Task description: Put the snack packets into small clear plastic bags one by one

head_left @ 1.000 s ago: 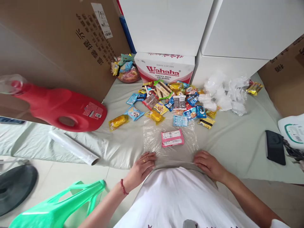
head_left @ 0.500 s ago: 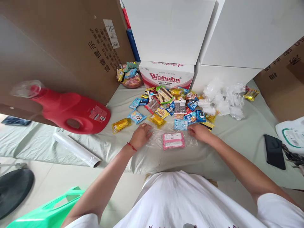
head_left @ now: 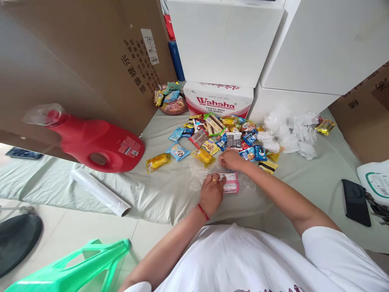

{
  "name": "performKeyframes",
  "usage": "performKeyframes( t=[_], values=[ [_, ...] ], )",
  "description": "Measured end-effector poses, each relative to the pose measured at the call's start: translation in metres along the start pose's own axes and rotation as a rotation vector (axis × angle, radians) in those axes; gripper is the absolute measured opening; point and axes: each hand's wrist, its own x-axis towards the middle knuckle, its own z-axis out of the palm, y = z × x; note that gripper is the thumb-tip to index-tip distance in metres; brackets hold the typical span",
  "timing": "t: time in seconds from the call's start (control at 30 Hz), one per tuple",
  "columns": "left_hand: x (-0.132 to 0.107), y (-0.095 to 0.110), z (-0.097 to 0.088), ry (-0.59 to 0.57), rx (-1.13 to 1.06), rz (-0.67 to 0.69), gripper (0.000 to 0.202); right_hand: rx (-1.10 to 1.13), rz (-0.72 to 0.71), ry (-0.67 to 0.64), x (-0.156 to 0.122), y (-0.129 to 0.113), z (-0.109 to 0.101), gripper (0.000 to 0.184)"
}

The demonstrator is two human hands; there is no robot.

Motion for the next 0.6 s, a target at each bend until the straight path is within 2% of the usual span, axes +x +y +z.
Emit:
performKeyframes(
  t=[0.1, 0.23, 0.3, 0.43, 0.5, 0.6],
  values=[
    [-0.001, -0.004, 0.01, -0.033, 0.056, -0.017, 0.038, 0.039, -0.093, -0.016, -0.01, 0.002, -0.009, 0.014],
    [-0.011, -0.007, 0.016, -0.033, 0.027, 0.009, 0.04, 0.033, -0.214, 0.051, -0.048, -0.001, -0.008, 0.022],
    [-0.014, -0.007, 0.021, -0.037, -0.006, 0.009, 0.038, 0.007, -0.282, 0.072, -0.069, -0.005, 0.004, 0.025],
    [-0.016, -0.008, 0.027, -0.021, -0.107, -0.017, 0.027, 0.052, -0.389, 0.122, -0.1, -0.012, 0.04, 0.036],
    [-0.018, -0.012, 0.024, 0.002, -0.209, -0.022, 0.025, 0.098, -0.359, 0.153, -0.107, -0.016, 0.056, 0.042],
    [-0.026, -0.021, 0.015, 0.014, -0.434, -0.03, 0.029, 0.139, -0.287, 0.179, -0.109, -0.023, 0.07, 0.042]
  ],
)
